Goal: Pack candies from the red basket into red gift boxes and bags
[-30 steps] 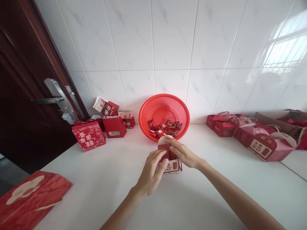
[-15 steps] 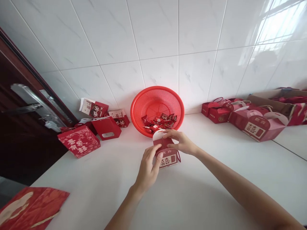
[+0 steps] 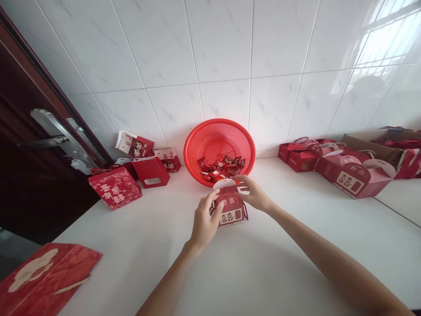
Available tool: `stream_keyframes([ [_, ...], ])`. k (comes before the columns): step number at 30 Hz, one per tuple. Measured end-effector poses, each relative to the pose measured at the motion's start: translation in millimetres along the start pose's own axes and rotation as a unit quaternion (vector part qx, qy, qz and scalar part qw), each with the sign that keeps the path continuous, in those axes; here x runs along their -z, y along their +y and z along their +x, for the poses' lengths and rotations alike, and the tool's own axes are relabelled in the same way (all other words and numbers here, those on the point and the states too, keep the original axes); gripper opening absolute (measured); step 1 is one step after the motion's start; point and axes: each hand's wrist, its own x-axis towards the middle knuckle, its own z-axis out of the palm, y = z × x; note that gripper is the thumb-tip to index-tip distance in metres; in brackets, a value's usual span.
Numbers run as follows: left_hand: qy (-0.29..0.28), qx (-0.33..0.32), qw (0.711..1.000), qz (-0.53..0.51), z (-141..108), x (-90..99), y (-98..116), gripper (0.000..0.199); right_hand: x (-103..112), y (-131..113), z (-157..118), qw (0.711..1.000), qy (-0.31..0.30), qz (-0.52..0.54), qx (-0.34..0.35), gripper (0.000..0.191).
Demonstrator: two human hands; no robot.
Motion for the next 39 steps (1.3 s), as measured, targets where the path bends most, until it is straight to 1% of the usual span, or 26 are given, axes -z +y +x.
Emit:
stream_keyframes([
  [3,0.018,-0.009,1.000,-0.011,1,-2.0,-1,0.029,-2,0,-2,0.999,0.001,0.040,-0.028,0.034],
  [7,0.045,0.006,0.998,-0.032,0,-4.4,-5,0.033,1,-12,-5,0.998,-0.007,0.052,-0.027,0.040],
  [11,0.059,0.039,0.996,-0.057,0,-6.8,-9,0.040,4,-20,-10,0.998,-0.037,0.048,-0.020,0.043],
  [13,0.049,0.058,0.995,-0.067,-1,-7.8,-11,0.042,2,-17,-14,0.997,-0.047,0.049,-0.020,0.043],
  [15,0.029,0.072,0.994,-0.076,-1,-8.8,-12,0.044,-1,-12,-19,0.998,-0.043,0.041,-0.015,0.039],
  [18,-0.005,0.085,0.993,-0.087,-1,-10.0,-14,0.036,-6,-7,-27,0.999,-0.034,0.016,0.005,0.032],
  [21,-0.030,0.092,0.991,-0.097,1,-9.0,-14,0.031,-8,-5,-32,1.000,-0.025,0.009,0.010,0.032],
  [23,-0.038,0.088,0.990,-0.099,3,-6.8,-14,0.031,-6,-3,-33,1.000,-0.016,0.018,-0.012,0.036],
  [26,-0.047,0.088,0.990,-0.100,5,-3.0,-12,0.031,2,2,-34,0.997,-0.004,0.020,-0.069,0.040],
  [28,-0.054,0.093,0.989,-0.105,6,-1.6,-11,0.031,8,4,-35,0.995,-0.010,0.009,-0.097,0.039],
  [31,-0.058,0.099,0.987,-0.114,7,-1.2,-11,0.031,15,2,-36,0.992,-0.037,-0.006,-0.120,0.033],
  [33,-0.052,0.109,0.987,-0.108,7,-1.4,-10,0.031,19,-3,-36,0.990,-0.047,0.021,-0.131,0.030],
  [35,-0.044,0.125,0.987,-0.088,7,-1.1,-10,0.032,23,-11,-34,0.986,-0.043,0.088,-0.131,0.032],
  [37,-0.042,0.136,0.988,-0.067,7,-0.4,-10,0.035,26,-21,-32,0.980,-0.017,0.164,-0.110,0.037],
  [39,-0.041,0.133,0.989,-0.056,8,0.4,-10,0.037,27,-32,-29,0.973,0.005,0.214,-0.083,0.037],
])
